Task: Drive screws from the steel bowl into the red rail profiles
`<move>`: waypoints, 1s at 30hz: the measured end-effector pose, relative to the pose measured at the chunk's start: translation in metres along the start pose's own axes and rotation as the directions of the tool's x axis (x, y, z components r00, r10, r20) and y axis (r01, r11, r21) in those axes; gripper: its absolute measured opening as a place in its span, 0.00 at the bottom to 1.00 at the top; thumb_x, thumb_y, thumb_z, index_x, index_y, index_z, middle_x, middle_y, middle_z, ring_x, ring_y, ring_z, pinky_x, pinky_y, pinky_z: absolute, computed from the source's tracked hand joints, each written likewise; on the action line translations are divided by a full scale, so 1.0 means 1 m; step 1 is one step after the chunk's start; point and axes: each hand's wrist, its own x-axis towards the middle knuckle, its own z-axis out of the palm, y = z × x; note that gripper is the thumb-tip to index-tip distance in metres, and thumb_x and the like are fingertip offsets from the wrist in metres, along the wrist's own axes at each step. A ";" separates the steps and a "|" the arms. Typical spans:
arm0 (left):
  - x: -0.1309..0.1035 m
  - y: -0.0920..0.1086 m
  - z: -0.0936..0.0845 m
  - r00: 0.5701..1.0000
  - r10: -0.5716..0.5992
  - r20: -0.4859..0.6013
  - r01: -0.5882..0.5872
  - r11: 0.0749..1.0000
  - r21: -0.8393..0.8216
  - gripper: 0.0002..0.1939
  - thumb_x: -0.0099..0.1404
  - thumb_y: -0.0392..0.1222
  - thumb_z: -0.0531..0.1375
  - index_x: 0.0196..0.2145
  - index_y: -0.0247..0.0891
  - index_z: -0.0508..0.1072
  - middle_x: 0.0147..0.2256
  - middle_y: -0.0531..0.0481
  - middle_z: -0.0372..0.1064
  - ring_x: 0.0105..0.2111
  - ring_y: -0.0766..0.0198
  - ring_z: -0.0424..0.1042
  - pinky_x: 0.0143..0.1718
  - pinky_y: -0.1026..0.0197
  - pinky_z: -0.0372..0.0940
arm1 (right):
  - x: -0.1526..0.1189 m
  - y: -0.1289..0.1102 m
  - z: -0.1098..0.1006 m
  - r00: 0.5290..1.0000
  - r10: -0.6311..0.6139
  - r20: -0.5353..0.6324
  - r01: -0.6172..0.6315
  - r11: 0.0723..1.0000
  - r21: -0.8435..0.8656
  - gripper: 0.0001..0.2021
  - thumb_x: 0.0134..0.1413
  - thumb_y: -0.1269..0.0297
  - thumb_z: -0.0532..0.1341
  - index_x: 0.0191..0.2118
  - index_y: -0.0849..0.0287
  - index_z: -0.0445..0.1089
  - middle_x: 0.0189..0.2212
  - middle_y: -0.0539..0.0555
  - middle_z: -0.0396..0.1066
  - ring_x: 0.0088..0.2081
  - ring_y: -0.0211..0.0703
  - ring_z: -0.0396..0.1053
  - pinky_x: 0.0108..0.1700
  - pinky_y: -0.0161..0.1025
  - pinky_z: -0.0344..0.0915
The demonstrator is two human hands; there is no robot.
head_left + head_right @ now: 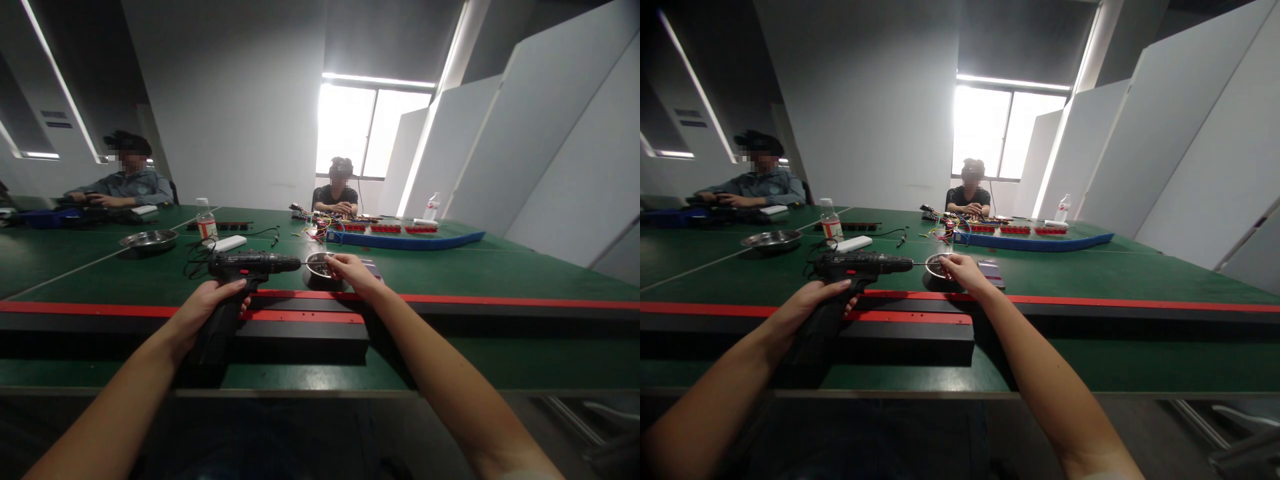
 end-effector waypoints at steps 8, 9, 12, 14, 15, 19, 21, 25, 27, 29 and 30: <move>0.000 0.000 -0.001 1.000 0.008 0.008 -0.008 1.000 -0.005 0.18 0.59 0.47 0.70 0.41 0.30 0.76 0.32 0.42 0.76 0.27 0.64 0.75 0.27 0.66 0.71 | 0.001 0.003 -0.001 0.999 -0.028 0.034 0.029 1.000 -0.004 0.21 0.59 0.44 0.60 0.29 0.58 0.65 0.24 0.49 0.63 0.28 0.38 0.60 0.32 0.38 0.55; 0.000 0.000 -0.001 1.000 0.015 0.013 -0.015 1.000 0.001 0.18 0.59 0.47 0.70 0.41 0.30 0.76 0.33 0.42 0.76 0.27 0.64 0.74 0.27 0.66 0.71 | 0.002 0.003 -0.001 0.999 -0.033 0.036 0.033 0.999 -0.006 0.21 0.59 0.44 0.60 0.28 0.58 0.65 0.24 0.49 0.63 0.28 0.38 0.60 0.32 0.38 0.55; 0.000 0.000 0.000 0.999 0.023 0.026 -0.024 1.000 0.010 0.18 0.60 0.48 0.69 0.40 0.30 0.76 0.33 0.43 0.75 0.27 0.65 0.74 0.28 0.66 0.71 | 0.001 0.003 -0.002 0.998 -0.047 0.037 0.048 0.999 -0.009 0.21 0.59 0.44 0.60 0.28 0.57 0.65 0.24 0.49 0.63 0.28 0.39 0.60 0.32 0.38 0.55; -0.001 0.000 0.000 1.000 0.021 0.020 -0.022 1.000 0.009 0.17 0.60 0.48 0.69 0.40 0.31 0.76 0.32 0.44 0.75 0.27 0.65 0.75 0.28 0.67 0.71 | 0.001 0.002 -0.001 0.998 -0.049 0.038 0.049 0.999 -0.012 0.21 0.59 0.44 0.60 0.28 0.57 0.65 0.24 0.49 0.63 0.28 0.39 0.60 0.32 0.39 0.55; -0.002 0.000 0.001 1.000 0.020 0.014 -0.020 1.000 0.009 0.17 0.60 0.48 0.69 0.39 0.31 0.76 0.32 0.44 0.75 0.27 0.64 0.75 0.28 0.67 0.71 | 0.000 0.002 -0.001 0.998 -0.046 0.038 0.047 0.999 -0.017 0.21 0.59 0.43 0.60 0.28 0.57 0.64 0.24 0.49 0.63 0.28 0.39 0.59 0.33 0.39 0.55; -0.002 0.000 0.000 1.000 0.014 0.001 -0.014 1.000 0.013 0.17 0.59 0.48 0.70 0.37 0.31 0.76 0.31 0.44 0.76 0.26 0.64 0.75 0.27 0.67 0.71 | 0.000 0.000 -0.001 0.999 -0.034 0.042 0.036 0.999 -0.036 0.21 0.59 0.43 0.60 0.29 0.57 0.65 0.25 0.49 0.63 0.28 0.39 0.60 0.33 0.39 0.56; -0.002 0.000 0.000 1.000 0.014 0.006 -0.014 1.000 0.010 0.17 0.59 0.48 0.70 0.37 0.31 0.77 0.31 0.44 0.76 0.26 0.64 0.75 0.27 0.67 0.71 | 0.000 0.001 -0.001 0.998 -0.039 0.044 0.041 0.999 -0.035 0.21 0.59 0.43 0.59 0.29 0.57 0.65 0.25 0.49 0.63 0.28 0.39 0.60 0.33 0.39 0.56; -0.003 0.001 0.000 1.000 0.021 0.014 -0.021 1.000 0.010 0.17 0.58 0.49 0.70 0.37 0.31 0.77 0.31 0.44 0.76 0.26 0.65 0.75 0.27 0.66 0.72 | 0.001 0.003 -0.002 0.998 -0.051 0.044 0.054 0.997 -0.047 0.21 0.59 0.43 0.59 0.29 0.58 0.65 0.25 0.49 0.63 0.28 0.38 0.60 0.33 0.38 0.57; -0.003 0.001 0.001 1.000 0.026 0.009 -0.026 1.000 0.014 0.17 0.58 0.49 0.70 0.36 0.31 0.78 0.31 0.44 0.76 0.26 0.64 0.75 0.27 0.66 0.72 | 0.000 0.003 -0.002 0.998 -0.047 0.042 0.050 0.997 -0.062 0.21 0.59 0.42 0.59 0.29 0.58 0.65 0.25 0.49 0.64 0.28 0.38 0.60 0.33 0.38 0.57; -0.004 0.002 0.001 1.000 0.026 -0.001 -0.026 1.000 0.015 0.17 0.57 0.48 0.70 0.36 0.31 0.78 0.31 0.44 0.76 0.26 0.64 0.75 0.27 0.66 0.72 | 0.000 0.003 -0.003 0.998 -0.041 0.038 0.044 0.996 -0.081 0.22 0.59 0.42 0.59 0.29 0.58 0.66 0.25 0.49 0.64 0.29 0.39 0.61 0.33 0.38 0.58; -0.004 0.002 0.002 1.000 0.024 -0.005 -0.024 1.000 0.016 0.16 0.57 0.48 0.71 0.35 0.31 0.78 0.31 0.43 0.76 0.26 0.63 0.75 0.27 0.66 0.72 | 0.000 0.002 -0.003 0.998 -0.040 0.038 0.043 0.995 -0.087 0.22 0.59 0.42 0.59 0.29 0.57 0.66 0.25 0.49 0.64 0.29 0.39 0.61 0.33 0.38 0.58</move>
